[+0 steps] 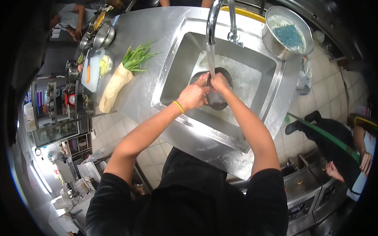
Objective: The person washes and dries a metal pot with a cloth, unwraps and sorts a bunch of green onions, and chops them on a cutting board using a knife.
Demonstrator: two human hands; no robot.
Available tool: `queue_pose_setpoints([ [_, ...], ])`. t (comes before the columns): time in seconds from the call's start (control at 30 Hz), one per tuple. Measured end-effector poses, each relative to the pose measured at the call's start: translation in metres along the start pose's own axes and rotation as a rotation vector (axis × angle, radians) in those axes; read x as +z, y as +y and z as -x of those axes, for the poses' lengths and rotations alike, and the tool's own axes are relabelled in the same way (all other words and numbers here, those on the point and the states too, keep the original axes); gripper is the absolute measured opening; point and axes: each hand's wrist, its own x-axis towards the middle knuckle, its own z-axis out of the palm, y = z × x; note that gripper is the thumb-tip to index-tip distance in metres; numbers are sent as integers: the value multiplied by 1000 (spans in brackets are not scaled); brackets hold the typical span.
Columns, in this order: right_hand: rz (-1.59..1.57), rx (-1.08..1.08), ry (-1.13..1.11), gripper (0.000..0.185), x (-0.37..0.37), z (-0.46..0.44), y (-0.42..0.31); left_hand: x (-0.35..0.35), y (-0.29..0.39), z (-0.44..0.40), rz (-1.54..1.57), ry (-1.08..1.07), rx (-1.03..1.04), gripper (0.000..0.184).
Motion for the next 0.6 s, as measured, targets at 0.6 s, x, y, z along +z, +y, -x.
queue_pose_setpoints([
  [0.6,1251,-709,-378,46,-54,58,15,4,-30,19,131,227,115,26],
])
